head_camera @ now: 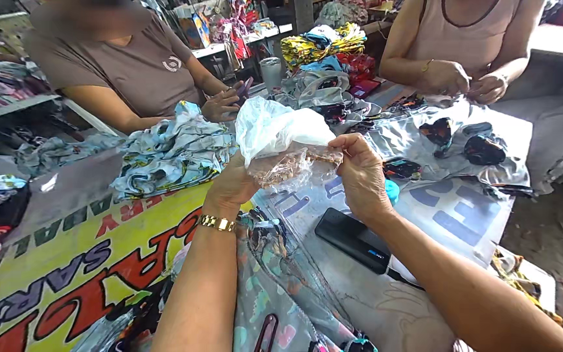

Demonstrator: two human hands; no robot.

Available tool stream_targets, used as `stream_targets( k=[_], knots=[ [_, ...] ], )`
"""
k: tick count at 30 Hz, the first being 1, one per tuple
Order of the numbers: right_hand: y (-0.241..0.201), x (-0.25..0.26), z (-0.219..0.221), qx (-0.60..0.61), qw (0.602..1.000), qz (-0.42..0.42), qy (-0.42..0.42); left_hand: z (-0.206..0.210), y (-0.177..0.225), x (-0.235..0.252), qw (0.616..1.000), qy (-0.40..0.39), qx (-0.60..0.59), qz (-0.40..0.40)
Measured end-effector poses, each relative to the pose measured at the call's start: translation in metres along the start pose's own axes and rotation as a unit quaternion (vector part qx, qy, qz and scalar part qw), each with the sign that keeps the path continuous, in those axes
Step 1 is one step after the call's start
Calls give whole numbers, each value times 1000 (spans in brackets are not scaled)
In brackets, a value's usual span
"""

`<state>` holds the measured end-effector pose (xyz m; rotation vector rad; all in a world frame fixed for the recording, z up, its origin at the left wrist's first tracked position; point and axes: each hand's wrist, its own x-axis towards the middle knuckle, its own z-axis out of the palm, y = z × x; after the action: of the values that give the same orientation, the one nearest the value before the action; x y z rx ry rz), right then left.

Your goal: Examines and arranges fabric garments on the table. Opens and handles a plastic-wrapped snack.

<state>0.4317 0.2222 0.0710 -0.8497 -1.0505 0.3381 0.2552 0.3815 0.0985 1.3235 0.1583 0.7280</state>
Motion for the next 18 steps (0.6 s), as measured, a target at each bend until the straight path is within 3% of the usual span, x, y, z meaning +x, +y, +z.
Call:
stream_targets(
  k=[5,11,15,18],
  knots=[
    [-2,1,-1,-9,996,90,24,-3,-7,3,990,-22,138,37],
    [-5,-2,0,-73,990,119,-37,6,-3,15,997,60,-7,56],
    [-10,0,-3,-114,990,75,-36,9,2,13,997,52,7,61],
    [-4,1,-2,-69,996,21,-48,13,1,14,998,31,8,50]
  ],
)
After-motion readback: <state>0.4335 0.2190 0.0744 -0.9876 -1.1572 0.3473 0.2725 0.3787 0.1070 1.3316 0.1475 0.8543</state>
